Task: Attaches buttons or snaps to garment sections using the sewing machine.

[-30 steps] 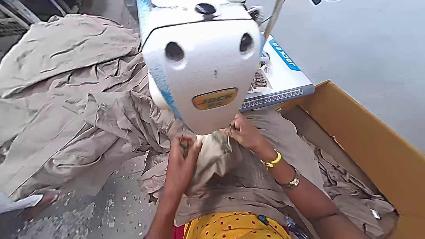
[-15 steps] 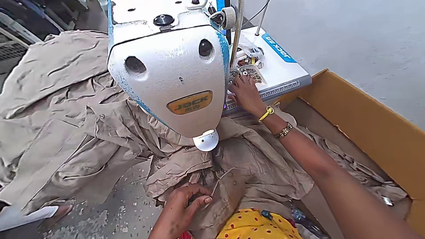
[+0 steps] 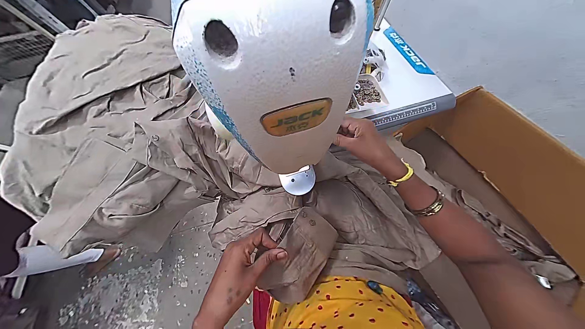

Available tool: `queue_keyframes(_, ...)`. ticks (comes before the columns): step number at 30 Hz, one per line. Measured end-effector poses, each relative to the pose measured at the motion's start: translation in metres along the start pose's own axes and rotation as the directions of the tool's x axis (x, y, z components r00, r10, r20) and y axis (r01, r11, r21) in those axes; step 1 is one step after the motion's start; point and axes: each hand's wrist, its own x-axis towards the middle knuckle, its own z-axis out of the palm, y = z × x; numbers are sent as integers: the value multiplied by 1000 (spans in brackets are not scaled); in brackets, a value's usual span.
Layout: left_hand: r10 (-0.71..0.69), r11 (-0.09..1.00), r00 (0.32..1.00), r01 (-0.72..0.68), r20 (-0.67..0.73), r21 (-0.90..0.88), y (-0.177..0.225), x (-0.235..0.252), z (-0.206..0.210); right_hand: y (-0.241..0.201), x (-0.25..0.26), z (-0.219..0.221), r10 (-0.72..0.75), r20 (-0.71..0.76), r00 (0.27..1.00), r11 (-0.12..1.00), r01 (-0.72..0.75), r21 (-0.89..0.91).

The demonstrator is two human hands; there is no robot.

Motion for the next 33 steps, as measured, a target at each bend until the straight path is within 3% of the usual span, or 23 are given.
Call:
queue_keyframes(3,7,1000,1000,-7,-1,3,-2,-1,-1,-18,-9,22,-322,-46,946,925,304,-228)
queue_keyframes(6,51,999,997,-52,51,16,-3,-2,-3,-30,-18,41,-668,61,742,628,605,-489)
queue_keyframes(8,146,989,979,-145,145,-18,-6,-2,-5,-39,-16,48,-738,185,649,477,695,-537)
queue_keyframes(11,315,949,886,-289,340,-125,-9,-9,-14,-45,-10,50,-692,172,701,531,656,-537)
queue_keyframes(13,351,936,840,-299,414,-186,-16,-21,-27,-44,-21,46,-650,124,750,634,625,-456)
queue_keyframes(15,302,947,875,-231,378,-223,-30,-36,-39,-40,-46,48,-578,66,813,781,575,-243)
queue_keyframes(16,235,966,918,-185,320,-180,-38,-43,-45,-36,-62,52,-518,72,852,837,523,-162)
queue_keyframes(18,44,992,995,-55,93,117,-47,-49,-50,-21,-89,60,-351,148,925,907,375,-192)
queue_keyframes(20,-77,889,987,133,-142,438,-47,-38,-47,-4,-106,61,-92,171,981,929,147,-340)
queue_keyframes(22,-94,820,966,213,-242,532,-41,-18,-36,10,-115,54,109,108,988,914,-57,-401)
queue_keyframes(25,-44,821,989,116,-141,559,-27,13,1,13,-125,51,184,71,980,915,-144,-377)
queue_keyframes(27,-134,778,990,126,-33,615,-19,34,33,7,-134,59,172,120,978,939,-126,-321)
queue_keyframes(29,-162,734,987,128,-11,667,-11,43,59,-2,-141,75,142,187,972,963,-92,-253)
queue_keyframes(31,37,780,997,14,-68,626,-6,38,78,-11,-143,91,147,253,956,964,-81,-254)
queue_keyframes(33,302,806,941,-167,-151,568,-6,30,92,-12,-142,102,155,231,961,962,-94,-255)
